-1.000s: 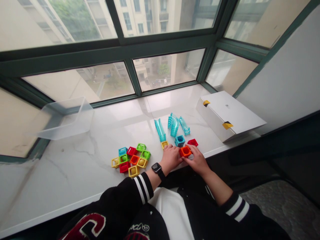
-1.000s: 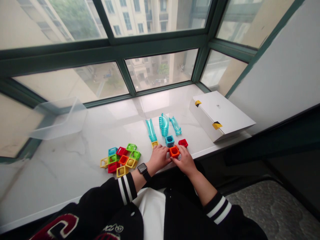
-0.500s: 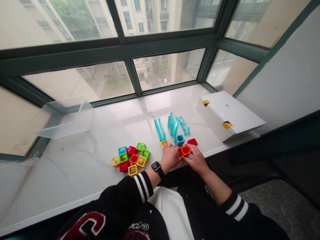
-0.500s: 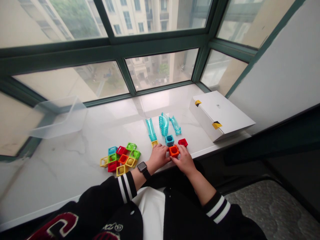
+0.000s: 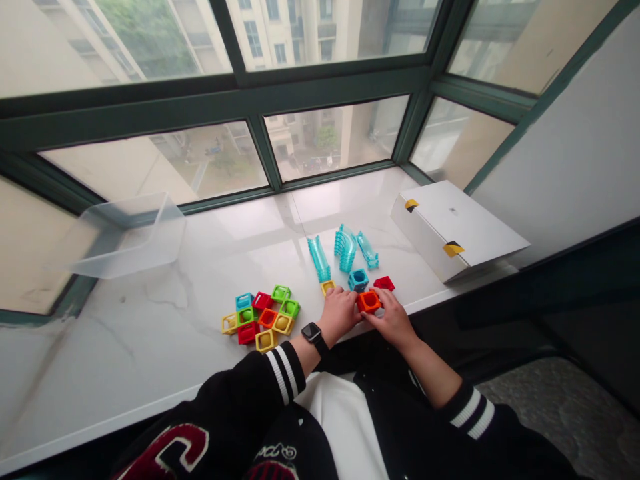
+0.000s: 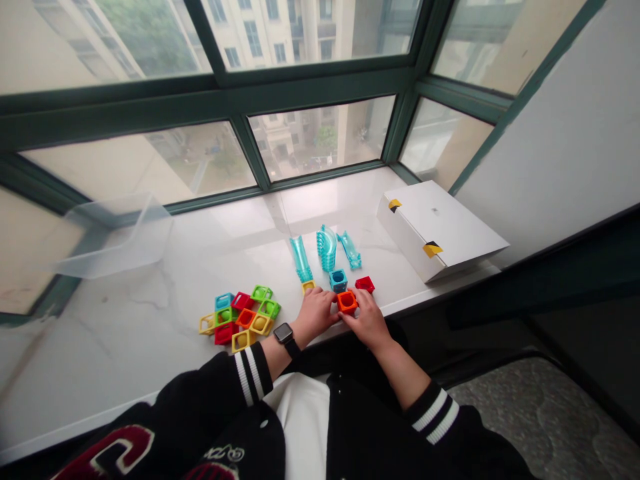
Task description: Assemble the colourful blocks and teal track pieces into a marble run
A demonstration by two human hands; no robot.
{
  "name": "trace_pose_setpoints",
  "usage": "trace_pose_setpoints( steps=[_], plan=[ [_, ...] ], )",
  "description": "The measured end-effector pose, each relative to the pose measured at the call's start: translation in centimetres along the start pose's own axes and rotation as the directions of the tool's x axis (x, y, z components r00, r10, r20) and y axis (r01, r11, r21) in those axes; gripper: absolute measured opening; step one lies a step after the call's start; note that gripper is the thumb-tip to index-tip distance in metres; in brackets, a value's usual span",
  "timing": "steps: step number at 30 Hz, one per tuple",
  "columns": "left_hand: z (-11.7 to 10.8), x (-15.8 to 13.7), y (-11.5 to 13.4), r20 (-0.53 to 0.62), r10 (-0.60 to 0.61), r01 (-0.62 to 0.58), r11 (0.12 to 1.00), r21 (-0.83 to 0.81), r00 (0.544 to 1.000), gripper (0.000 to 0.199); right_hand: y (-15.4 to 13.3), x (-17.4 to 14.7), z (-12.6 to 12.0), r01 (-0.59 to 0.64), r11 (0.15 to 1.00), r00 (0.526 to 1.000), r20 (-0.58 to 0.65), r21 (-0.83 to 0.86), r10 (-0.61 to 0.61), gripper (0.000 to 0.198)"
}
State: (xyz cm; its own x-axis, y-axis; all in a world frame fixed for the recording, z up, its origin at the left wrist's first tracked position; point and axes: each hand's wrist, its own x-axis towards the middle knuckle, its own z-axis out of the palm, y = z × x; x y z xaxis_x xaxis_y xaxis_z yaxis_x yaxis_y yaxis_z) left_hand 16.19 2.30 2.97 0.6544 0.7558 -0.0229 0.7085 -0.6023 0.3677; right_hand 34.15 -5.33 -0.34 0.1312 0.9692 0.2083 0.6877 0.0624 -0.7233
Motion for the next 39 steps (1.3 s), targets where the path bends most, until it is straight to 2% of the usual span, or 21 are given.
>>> trace_pose_setpoints(
  steps=[12, 14, 16, 18, 19, 23, 26, 29, 31, 34, 39],
  plan=[
    [-0.4, -0.2, -0.5, -0.002, 0.068, -0.068, 0.998, -0.011, 0.998, 0.035, 0.3, -0.1, 0.2, 0.014, 1.000, 1.000, -0.001, 0.000, -0.014, 0.061],
    [-1.5, -0.7, -1.1, -0.022, 0.069, -0.071, 0.996, -0.055, 0.997, 0.037, 0.1, -0.1, 0.1, 0.009, 1.000, 1.000, -0.001, 0.000, -0.009, 0.061],
    [-3.2, -1.8, -2.2, -0.071, 0.053, -0.061, 0.990, -0.126, 0.996, 0.030, 0.0, -0.1, 0.0, 0.004, 1.000, 1.000, 0.009, 0.001, -0.004, 0.061],
    [-5.2, -3.3, -4.0, -0.163, 0.006, -0.040, 0.978, -0.207, 0.987, 0.020, -0.1, -0.1, -0.1, -0.001, 1.000, 1.000, 0.018, 0.001, 0.001, 0.060],
    [-6.1, -4.3, -5.2, -0.202, -0.039, -0.009, 0.972, -0.233, 0.979, 0.022, -0.2, -0.1, -0.1, -0.002, 1.000, 1.000, 0.020, 0.001, 0.002, 0.061],
    [-8.7, -9.2, -11.5, -0.318, -0.292, 0.199, 0.935, -0.294, 0.902, 0.039, 0.0, -0.3, 0.0, 0.001, 1.000, 1.000, 0.012, -0.012, -0.001, 0.063],
    [-8.7, -13.2, -16.2, -0.398, -0.488, 0.365, 0.864, -0.347, 0.777, 0.037, 0.1, -0.3, 0.0, 0.010, 0.999, 1.000, 0.006, -0.038, -0.009, 0.066],
    [-7.9, -16.6, -19.0, -0.449, -0.586, 0.440, 0.807, -0.393, 0.674, 0.032, 0.1, -0.4, -0.2, 0.025, 0.997, 1.000, 0.007, -0.074, -0.024, 0.070],
    [-7.4, -18.1, -19.7, -0.485, -0.601, 0.466, 0.799, -0.380, 0.635, 0.032, -0.1, -0.4, -0.6, 0.039, 0.995, 0.999, 0.010, -0.091, -0.038, 0.073],
    [-6.7, -19.2, -19.8, -0.526, -0.578, 0.465, 0.815, -0.345, 0.623, 0.032, -0.7, -0.2, -1.7, 0.076, 0.992, 0.997, 0.001, -0.102, -0.076, 0.073],
    [-5.5, -18.9, -19.8, -0.517, -0.528, 0.436, 0.849, -0.298, 0.674, 0.035, -3.6, 0.5, -3.9, 0.173, 0.978, 0.980, -0.080, -0.113, -0.183, 0.056]
  ],
)
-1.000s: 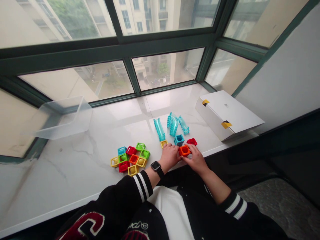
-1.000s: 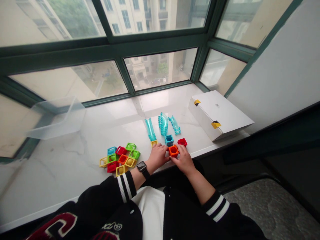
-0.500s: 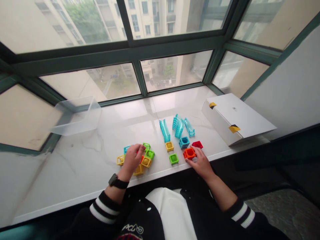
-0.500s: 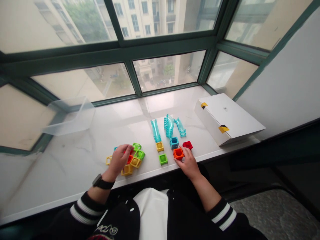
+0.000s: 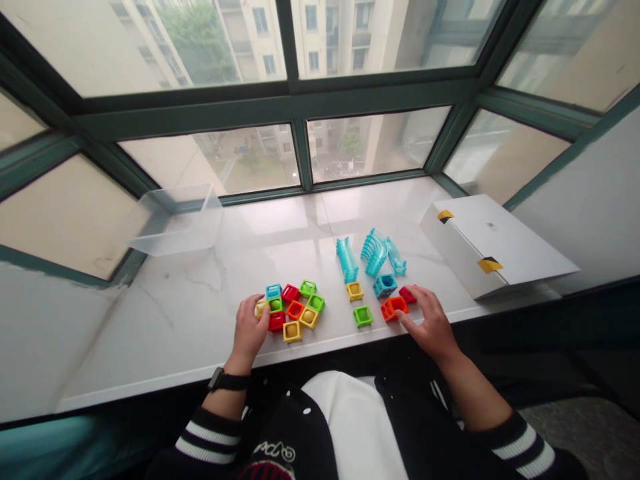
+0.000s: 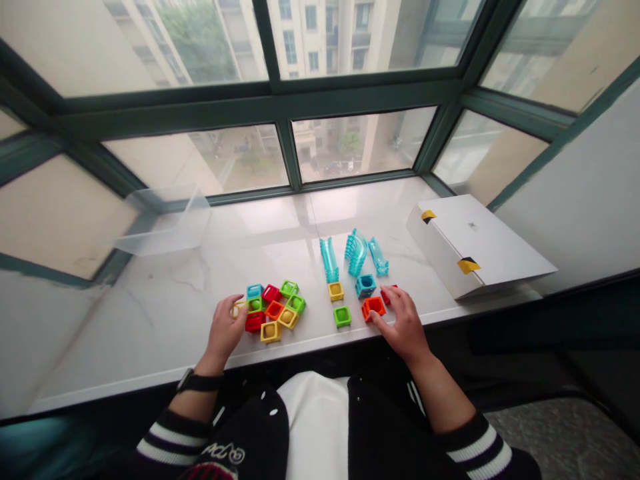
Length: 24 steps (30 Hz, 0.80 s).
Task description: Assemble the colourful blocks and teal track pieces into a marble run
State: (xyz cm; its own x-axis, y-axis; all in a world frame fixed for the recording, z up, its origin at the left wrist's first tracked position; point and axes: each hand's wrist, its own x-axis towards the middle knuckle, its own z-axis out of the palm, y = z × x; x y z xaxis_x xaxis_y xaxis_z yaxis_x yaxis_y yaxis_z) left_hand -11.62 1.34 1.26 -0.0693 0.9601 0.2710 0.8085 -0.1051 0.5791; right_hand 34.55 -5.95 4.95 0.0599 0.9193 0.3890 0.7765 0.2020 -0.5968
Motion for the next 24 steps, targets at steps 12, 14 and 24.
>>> trace_pose_setpoints(
  steps=[12, 14, 24],
  plan=[
    [4.2, 0.4, 4.4, 0.128, 0.012, -0.052, 0.948, 0.314, 0.992, 0.064, -9.4, 3.0, 7.2, 0.132, 0.983, 0.918, 0.357, 0.129, -0.171, 0.056],
    [4.8, 0.1, 5.0, 0.146, 0.007, -0.057, 0.936, 0.346, 0.989, 0.068, -10.2, 2.9, 9.4, 0.116, 0.988, 0.862, 0.484, 0.098, -0.149, 0.060],
    [4.6, -0.7, 5.8, 0.178, 0.095, -0.151, 0.931, 0.332, 0.980, 0.059, -11.0, 2.1, 13.3, 0.141, 0.990, 0.773, 0.623, 0.009, -0.116, 0.064]
  ],
)
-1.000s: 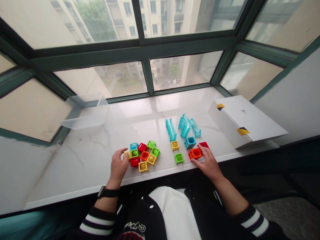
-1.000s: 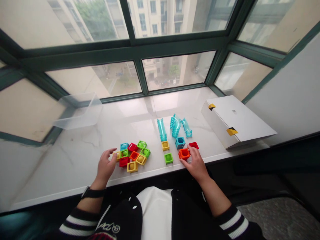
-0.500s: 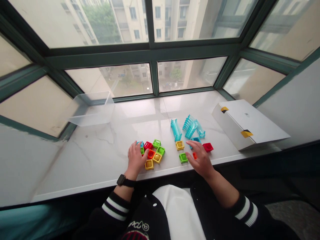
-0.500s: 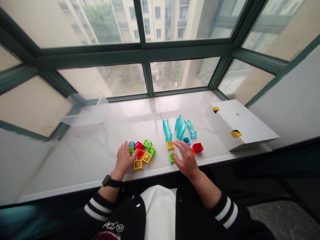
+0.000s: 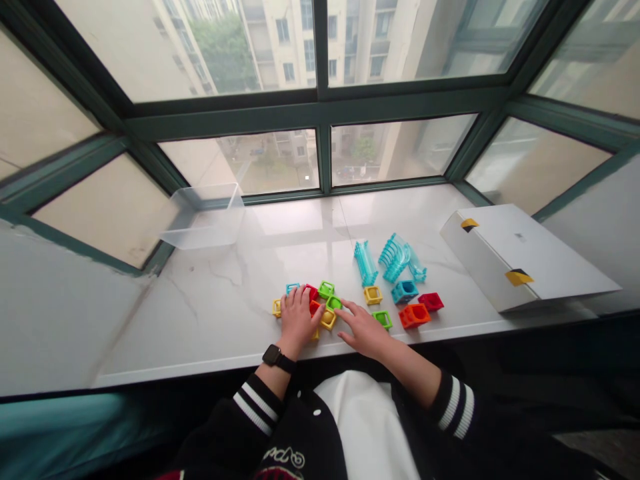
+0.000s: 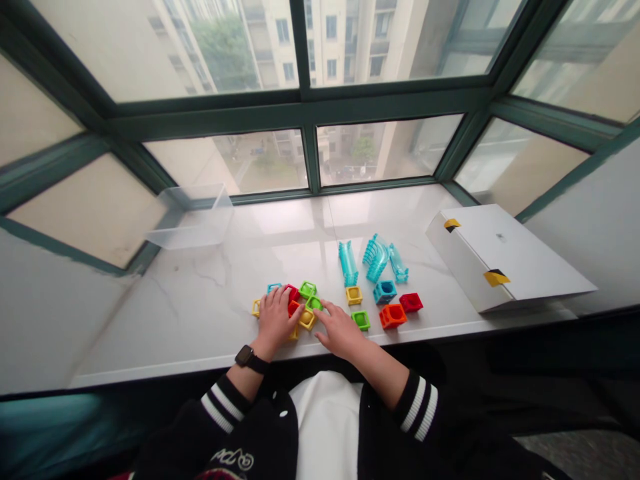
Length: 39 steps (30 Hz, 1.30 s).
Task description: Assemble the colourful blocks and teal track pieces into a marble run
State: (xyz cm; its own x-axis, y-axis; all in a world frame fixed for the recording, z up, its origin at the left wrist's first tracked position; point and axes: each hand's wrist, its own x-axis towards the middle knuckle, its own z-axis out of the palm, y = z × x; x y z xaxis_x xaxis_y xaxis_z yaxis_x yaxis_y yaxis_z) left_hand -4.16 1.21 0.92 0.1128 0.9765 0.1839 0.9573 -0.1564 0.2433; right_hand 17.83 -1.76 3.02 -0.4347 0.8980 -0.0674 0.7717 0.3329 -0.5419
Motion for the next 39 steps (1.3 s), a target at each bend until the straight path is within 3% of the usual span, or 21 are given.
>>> trace_pose_setpoints(
  steps=[23, 32, 39],
  plan=[
    [-0.8, 0.1, 0.4, 0.009, -0.020, 0.020, 1.000, -0.010, 1.000, 0.056, -1.2, -0.1, 0.3, -0.080, 0.991, 0.994, 0.060, -0.109, 0.087, 0.073],
    [-0.1, 0.2, 0.0, -0.010, -0.003, 0.003, 1.000, -0.016, 1.000, 0.075, -1.8, 0.1, -0.2, -0.114, 0.983, 0.979, 0.150, -0.144, 0.135, 0.083],
    [0.2, 0.2, -0.3, -0.031, 0.027, -0.027, 1.000, -0.011, 0.999, 0.077, -1.1, 1.7, 0.2, -0.065, 0.985, 0.998, 0.000, -0.161, 0.066, 0.049]
  ],
)
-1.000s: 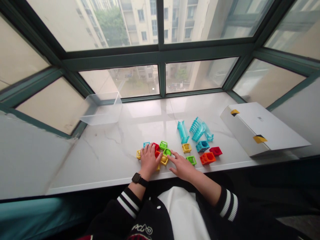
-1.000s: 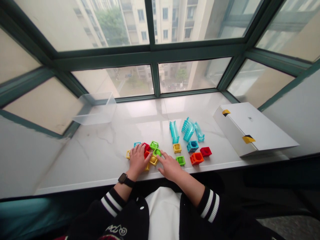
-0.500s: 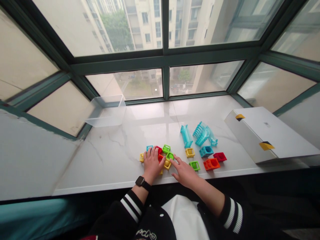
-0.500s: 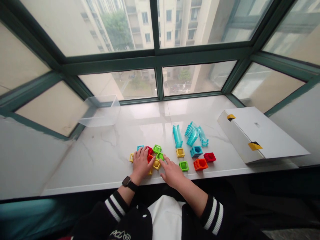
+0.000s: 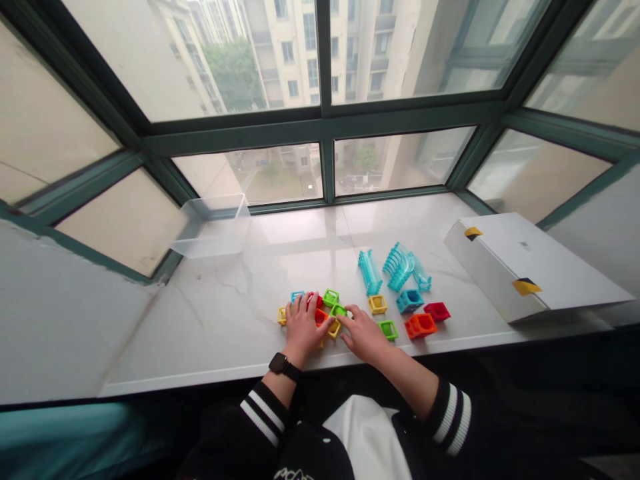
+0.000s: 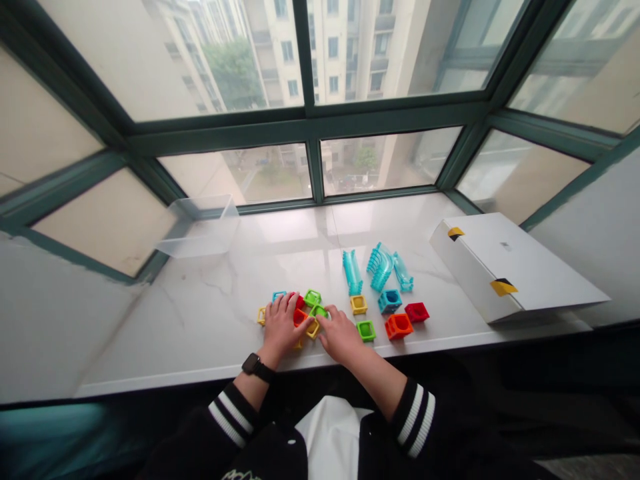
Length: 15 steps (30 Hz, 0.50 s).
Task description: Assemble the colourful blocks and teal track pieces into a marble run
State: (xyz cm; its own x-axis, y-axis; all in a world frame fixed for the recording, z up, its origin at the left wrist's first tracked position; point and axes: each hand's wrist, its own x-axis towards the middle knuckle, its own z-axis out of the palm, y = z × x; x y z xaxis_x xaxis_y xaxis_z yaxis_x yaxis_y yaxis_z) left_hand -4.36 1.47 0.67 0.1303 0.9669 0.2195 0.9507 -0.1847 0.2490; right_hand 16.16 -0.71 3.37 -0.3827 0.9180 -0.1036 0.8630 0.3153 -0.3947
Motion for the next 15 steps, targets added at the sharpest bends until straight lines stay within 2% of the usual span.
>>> trace_pose_setpoints(
  steps=[3, 6, 10, 15],
  plan=[
    [0.0, 0.0, 0.0, 0.023, 0.028, -0.028, 0.999, 0.015, 0.999, 0.072, 0.3, 0.7, 0.6, 0.028, 0.999, 0.999, -0.017, 0.033, -0.027, 0.041],
    [-0.1, -0.1, -0.1, 0.052, 0.062, -0.063, 0.998, 0.017, 0.997, 0.060, 0.6, 0.9, 1.0, 0.032, 0.996, 0.999, -0.004, 0.085, -0.032, 0.042],
    [-0.2, -0.1, 0.0, 0.081, 0.072, -0.074, 0.997, 0.012, 0.994, 0.053, 1.0, 1.0, 0.6, 0.035, 0.990, 0.999, -0.012, 0.137, -0.033, 0.034],
    [-0.3, 0.0, 0.0, 0.084, 0.072, -0.074, 0.997, 0.020, 0.994, 0.049, 1.0, 1.3, 0.0, 0.013, 0.996, 1.000, 0.004, 0.092, -0.014, 0.028]
  ],
)
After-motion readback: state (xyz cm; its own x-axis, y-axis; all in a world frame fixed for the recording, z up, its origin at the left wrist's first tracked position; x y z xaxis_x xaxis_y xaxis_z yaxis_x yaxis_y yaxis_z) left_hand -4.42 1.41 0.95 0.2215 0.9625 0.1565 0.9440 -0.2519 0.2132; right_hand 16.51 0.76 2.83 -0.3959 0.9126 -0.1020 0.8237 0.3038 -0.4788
